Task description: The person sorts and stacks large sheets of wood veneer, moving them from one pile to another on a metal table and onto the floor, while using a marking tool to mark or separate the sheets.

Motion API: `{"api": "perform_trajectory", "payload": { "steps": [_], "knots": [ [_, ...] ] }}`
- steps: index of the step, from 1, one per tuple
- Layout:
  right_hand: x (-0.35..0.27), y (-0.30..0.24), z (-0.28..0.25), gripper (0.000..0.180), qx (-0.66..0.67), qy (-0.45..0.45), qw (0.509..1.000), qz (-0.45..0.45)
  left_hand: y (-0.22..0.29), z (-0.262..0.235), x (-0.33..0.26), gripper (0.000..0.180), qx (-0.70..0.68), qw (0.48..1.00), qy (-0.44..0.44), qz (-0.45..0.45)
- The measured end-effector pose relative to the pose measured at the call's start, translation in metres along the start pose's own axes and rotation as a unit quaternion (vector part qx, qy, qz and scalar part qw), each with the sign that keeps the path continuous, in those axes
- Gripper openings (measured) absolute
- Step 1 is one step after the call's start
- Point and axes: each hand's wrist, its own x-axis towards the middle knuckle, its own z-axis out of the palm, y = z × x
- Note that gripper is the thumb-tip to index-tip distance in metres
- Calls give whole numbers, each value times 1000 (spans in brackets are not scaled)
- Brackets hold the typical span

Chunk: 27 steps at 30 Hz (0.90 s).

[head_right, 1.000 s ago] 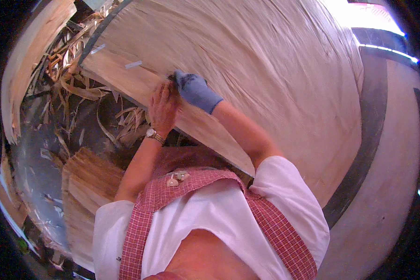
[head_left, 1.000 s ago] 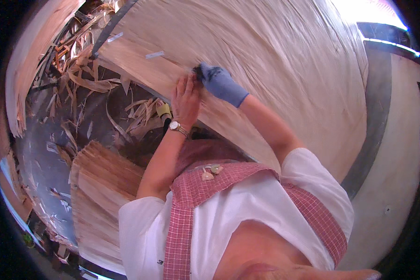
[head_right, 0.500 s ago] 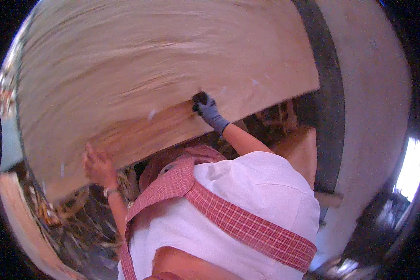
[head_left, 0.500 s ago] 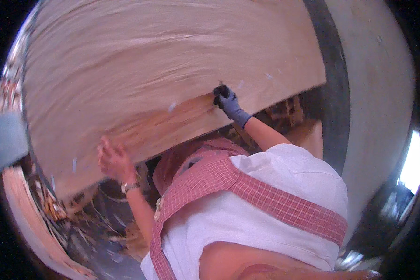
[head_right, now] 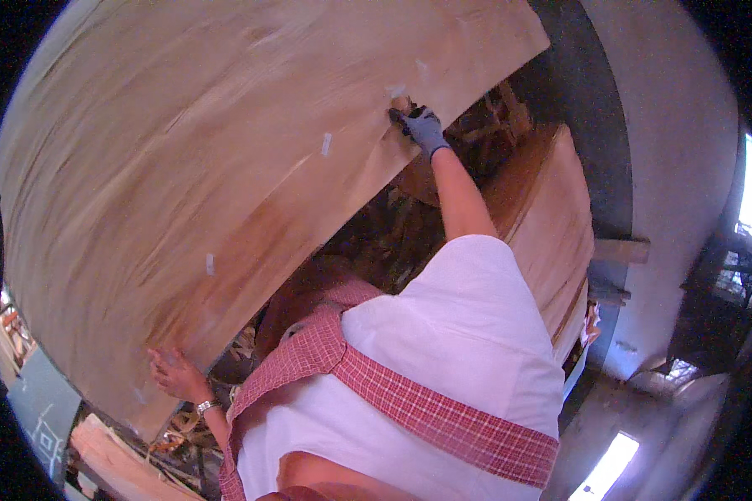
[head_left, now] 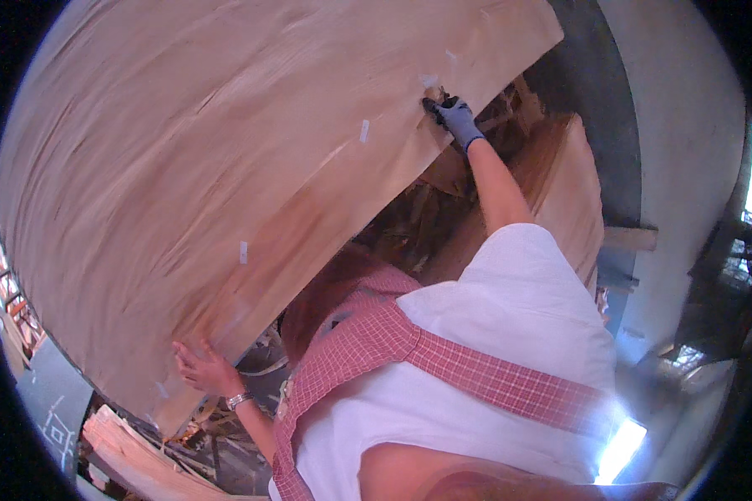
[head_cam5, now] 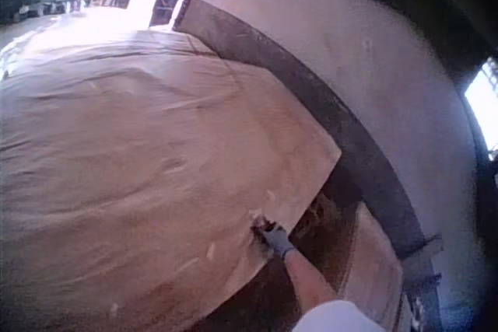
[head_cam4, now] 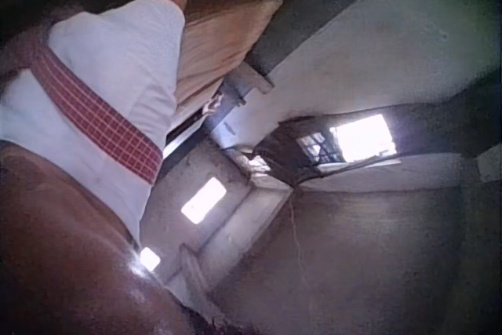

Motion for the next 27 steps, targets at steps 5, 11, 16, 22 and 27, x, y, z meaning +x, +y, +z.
{"api": "perform_trajectory", "payload": {
  "steps": [5, 11, 16, 22, 27],
  "knots": [
    [13, 27, -8, 44, 224, -25, 973, 52, 9, 0, 0, 65, 3, 1000, -10, -3],
    [-27, -23, 48, 57, -156, 65, 984, 64, -29, -11, -18, 61, -48, 998, -34, 8],
    [-138, -126, 99, 19, 137, 193, 949, -206, -81, -22, 14, 58, -288, 955, 41, 58],
    [-484, -345, 273, 26, 113, 19, 811, -574, -261, -8, 15, 56, -278, 951, 125, 55],
    [-654, -415, 368, 27, -4, 23, 846, -532, -442, 8, 40, 51, -356, 929, 91, 38]
  ]
}}
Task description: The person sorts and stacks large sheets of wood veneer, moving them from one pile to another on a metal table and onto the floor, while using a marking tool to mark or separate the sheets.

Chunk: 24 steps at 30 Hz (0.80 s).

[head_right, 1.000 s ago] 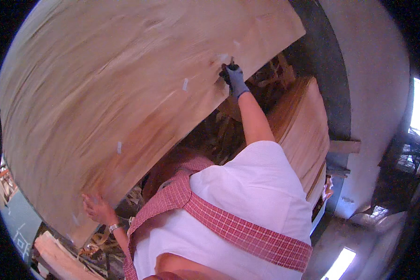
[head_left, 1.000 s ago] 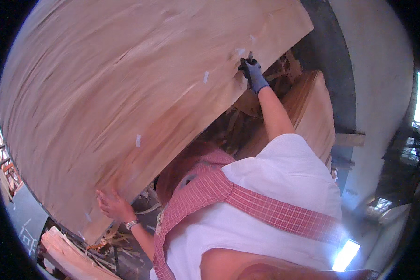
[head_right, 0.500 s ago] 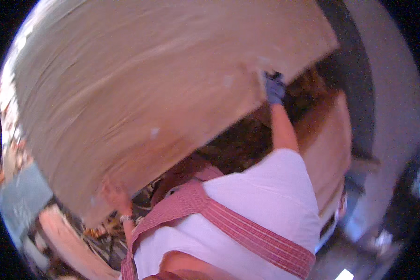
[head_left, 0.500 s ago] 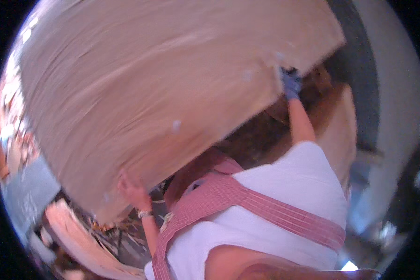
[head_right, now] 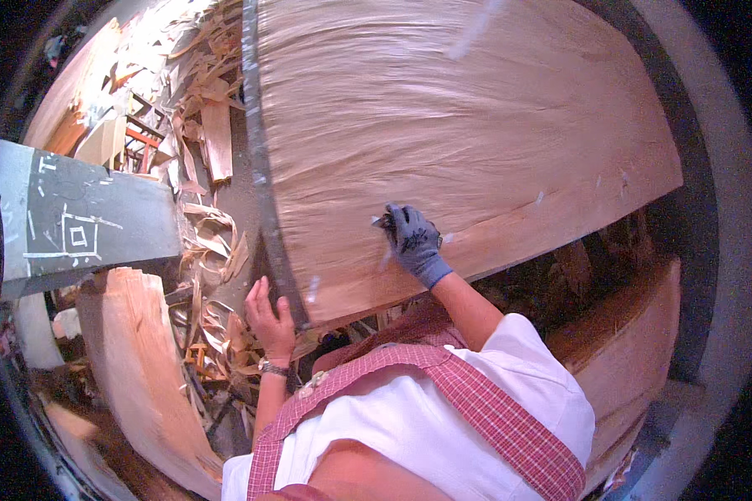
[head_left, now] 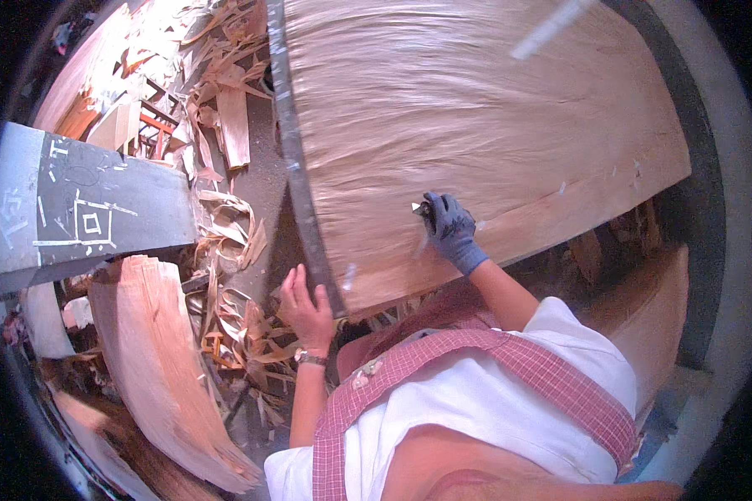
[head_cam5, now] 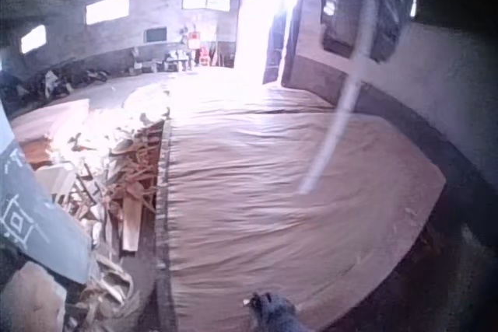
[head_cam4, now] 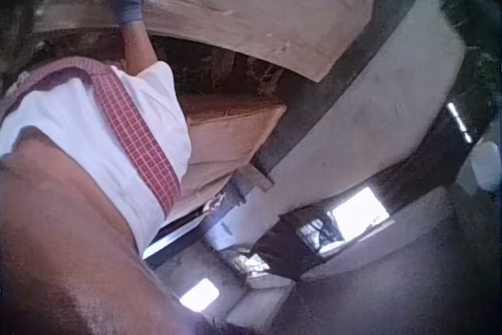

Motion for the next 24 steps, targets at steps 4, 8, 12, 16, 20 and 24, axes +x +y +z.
{"api": "perform_trajectory", "payload": {
  "steps": [4, 8, 12, 16, 20, 24],
  "knots": [
    [-14, 7, 33, 34, -62, 0, 998, 27, -89, -47, 19, 46, -4, 998, -59, -32],
    [-15, -3, 26, 34, -91, -10, 995, 49, -114, -48, 91, 44, -11, 989, -135, 67],
    [-6, -18, 28, 33, -104, -22, 992, 70, -100, -31, 183, 46, -15, 955, -174, 241],
    [-5, -26, 26, 31, -108, -56, 989, 85, -68, 2, 244, 56, 36, 878, -188, 438],
    [-2, -17, 16, 32, -122, -89, 985, 89, -50, 31, 273, 64, 90, 805, -240, 535],
    [-19, -80, 12, 33, -125, 63, 965, 223, -46, 41, 297, 67, 110, 777, -259, 563]
  ]
}}
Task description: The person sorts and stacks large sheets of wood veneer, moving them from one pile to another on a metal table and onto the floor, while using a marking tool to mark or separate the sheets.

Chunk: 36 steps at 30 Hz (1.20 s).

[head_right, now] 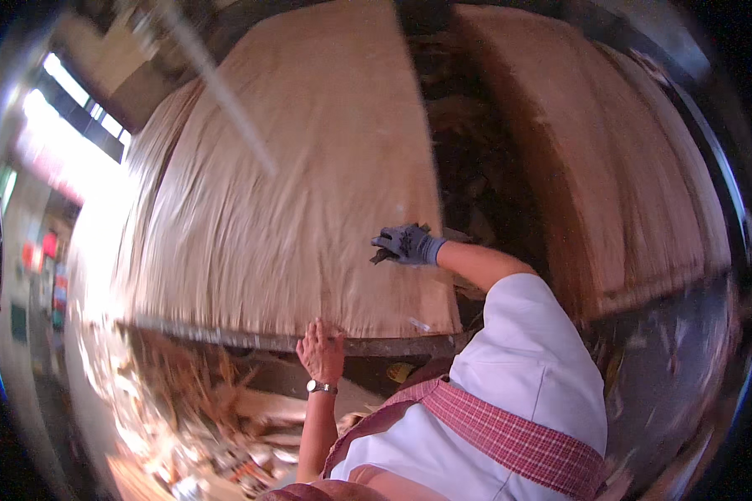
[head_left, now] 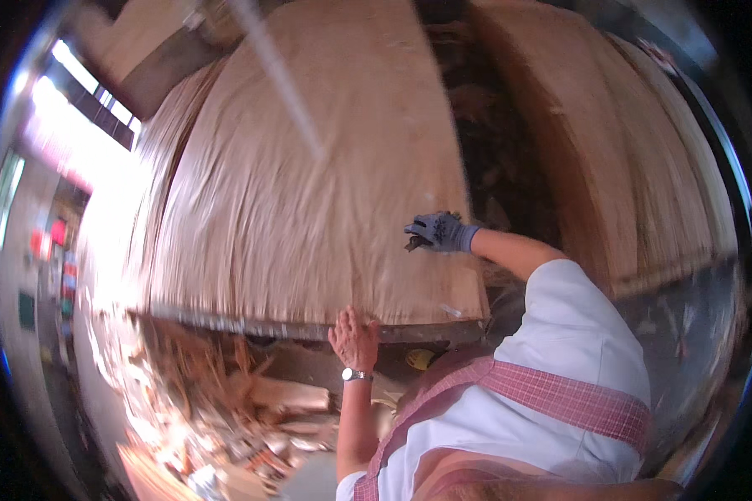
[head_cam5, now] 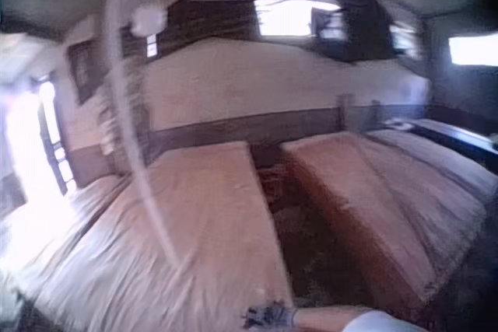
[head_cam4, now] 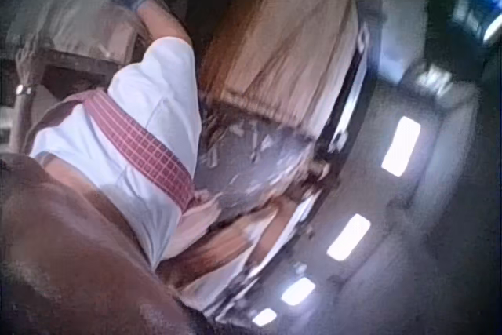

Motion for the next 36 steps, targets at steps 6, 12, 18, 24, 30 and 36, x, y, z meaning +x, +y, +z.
{"api": "perform_trajectory", "payload": {
  "steps": [6, 12, 18, 24, 30, 36],
  "knots": [
    [-213, -96, -22, 42, 30, 172, 894, 413, 57, -30, 42, 68, 20, 996, -81, 36],
    [-398, -134, -30, 45, -16, 106, 771, 627, 165, 1, 41, 71, -9, 970, -56, 237],
    [-551, 2, -87, 36, -195, 79, 664, 718, 172, 48, 41, 70, 63, 971, -74, 220],
    [-743, 139, -99, 45, -270, 22, 479, 835, 201, 55, 48, 69, 81, 962, -90, 246],
    [-752, 148, -88, 58, -237, 59, 545, 802, 191, 43, 41, 75, 110, 963, -122, 215],
    [-694, 115, -109, 37, -243, 105, 656, 706, 203, 46, 51, 76, 99, 965, -127, 207]
  ]
}}
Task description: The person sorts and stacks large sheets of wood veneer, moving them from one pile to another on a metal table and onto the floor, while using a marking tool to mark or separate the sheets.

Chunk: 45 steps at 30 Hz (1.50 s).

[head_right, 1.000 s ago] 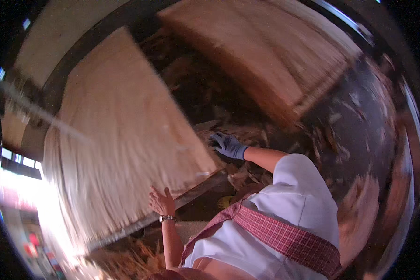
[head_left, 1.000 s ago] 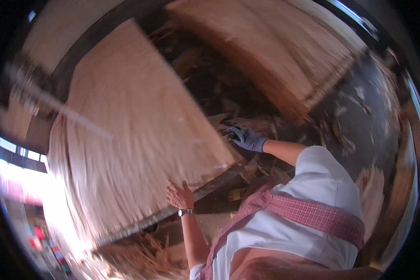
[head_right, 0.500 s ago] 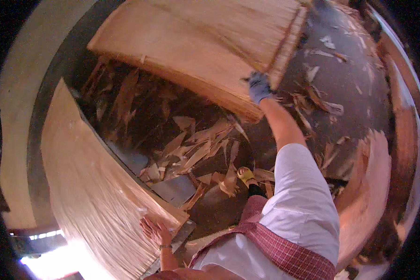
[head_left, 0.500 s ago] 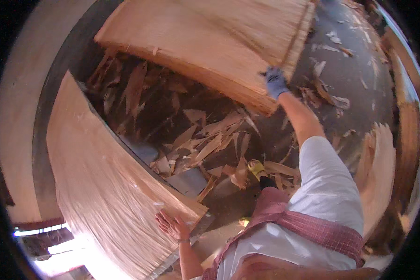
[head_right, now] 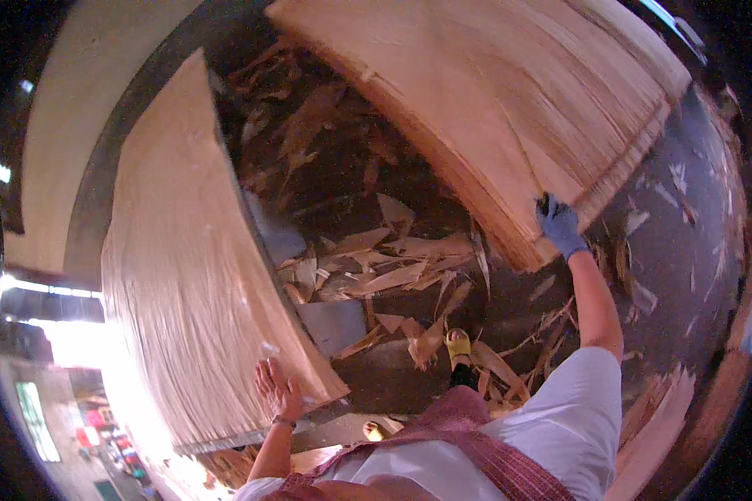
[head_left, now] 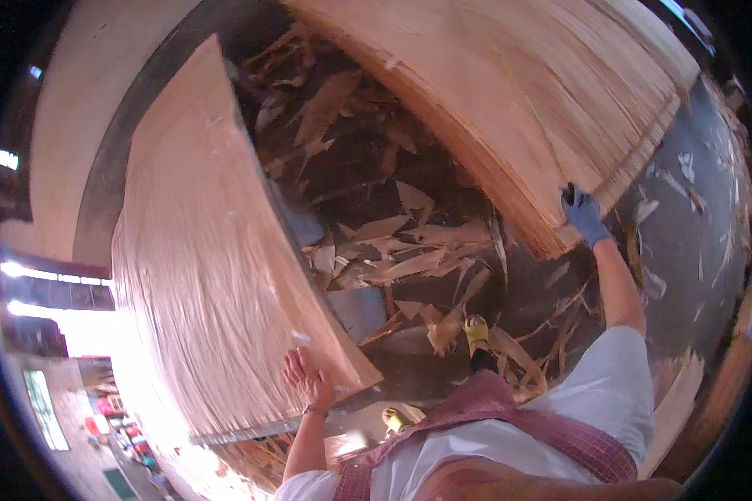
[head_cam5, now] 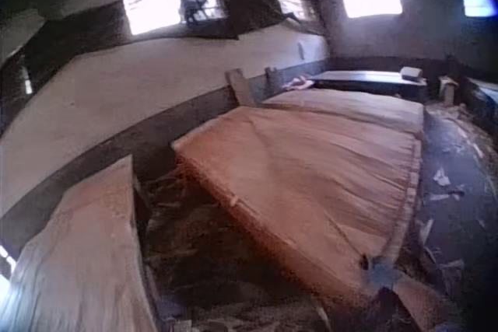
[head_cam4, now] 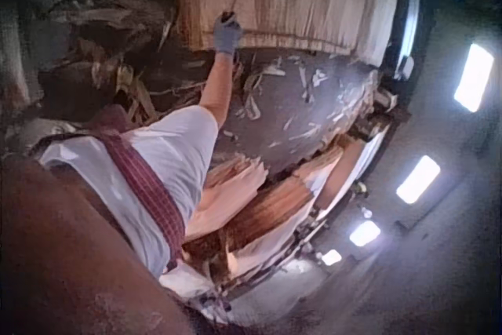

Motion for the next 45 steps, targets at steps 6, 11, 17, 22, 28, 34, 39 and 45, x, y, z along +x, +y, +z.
{"api": "perform_trajectory", "payload": {
  "steps": [6, 11, 17, 22, 28, 34, 39, 45],
  "knots": [
    [-80, -239, -47, 39, 216, -93, 971, -37, -27, 4, -10, 71, -82, 996, 36, -24],
    [-205, -487, -113, 26, 448, -195, 871, 43, -146, -20, -14, 69, -320, 943, 88, 36],
    [-406, -666, -139, 20, 504, -176, 844, -51, -500, 31, -7, 68, -133, 952, 191, -198],
    [-494, -742, -116, 26, 268, -29, 928, -257, -806, 54, -79, 74, 36, 902, 45, -428],
    [-495, -765, -109, 24, 448, -237, 861, 51, -975, 71, -116, 83, -17, 811, 22, -584],
    [-514, -764, -144, 27, 148, -75, 974, -155, -953, 39, -80, 10, -44, 873, 88, -479],
    [-527, -777, -149, 27, 357, -218, 906, -61, -797, -19, 0, 27, -200, 919, 192, -282],
    [-508, -791, -113, 28, 445, -261, 846, -137, -510, -73, 125, 19, -273, 952, 104, -91]
  ]
}}
